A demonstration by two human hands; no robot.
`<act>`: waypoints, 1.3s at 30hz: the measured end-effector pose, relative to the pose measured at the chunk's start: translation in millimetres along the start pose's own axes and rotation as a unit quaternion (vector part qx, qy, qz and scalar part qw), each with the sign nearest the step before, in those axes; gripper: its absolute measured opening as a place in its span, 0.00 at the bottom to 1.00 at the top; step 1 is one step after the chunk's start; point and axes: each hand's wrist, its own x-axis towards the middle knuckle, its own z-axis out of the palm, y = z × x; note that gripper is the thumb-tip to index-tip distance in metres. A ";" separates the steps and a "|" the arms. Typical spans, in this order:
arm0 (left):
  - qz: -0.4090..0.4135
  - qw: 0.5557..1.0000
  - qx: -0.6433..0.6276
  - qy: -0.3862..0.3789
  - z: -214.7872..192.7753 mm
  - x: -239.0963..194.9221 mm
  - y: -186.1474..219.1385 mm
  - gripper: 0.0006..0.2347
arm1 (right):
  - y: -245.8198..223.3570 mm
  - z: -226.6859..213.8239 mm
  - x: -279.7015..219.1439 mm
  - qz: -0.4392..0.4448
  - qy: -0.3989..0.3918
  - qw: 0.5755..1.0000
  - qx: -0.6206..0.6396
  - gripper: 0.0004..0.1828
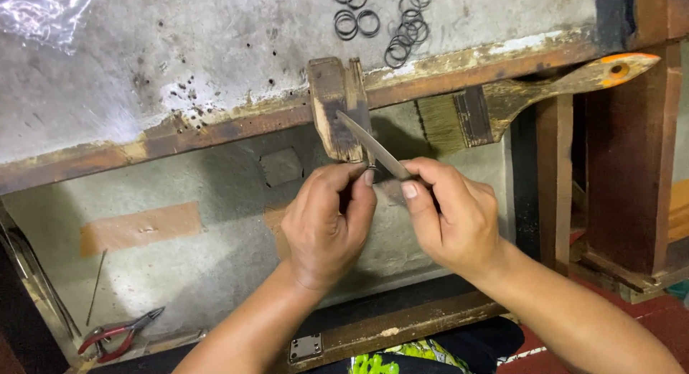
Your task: Filing the joints of small metal rings at a jewelry workbench to smooth the edges.
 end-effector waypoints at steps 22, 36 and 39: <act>-0.046 0.997 0.058 0.001 -0.9 1.9 16.3 0.02 | 2.2 -3.1 16.8 -0.060 -0.013 0.998 -0.009 0.08; -0.108 0.978 0.153 -0.095 -4.9 -6.2 19.7 0.04 | 1.0 -6.0 17.0 -0.085 -0.083 0.990 -0.073 0.10; -0.091 0.982 0.138 -0.088 -3.5 -6.2 17.9 0.04 | 3.3 -6.1 18.6 -0.103 -0.082 0.990 -0.053 0.08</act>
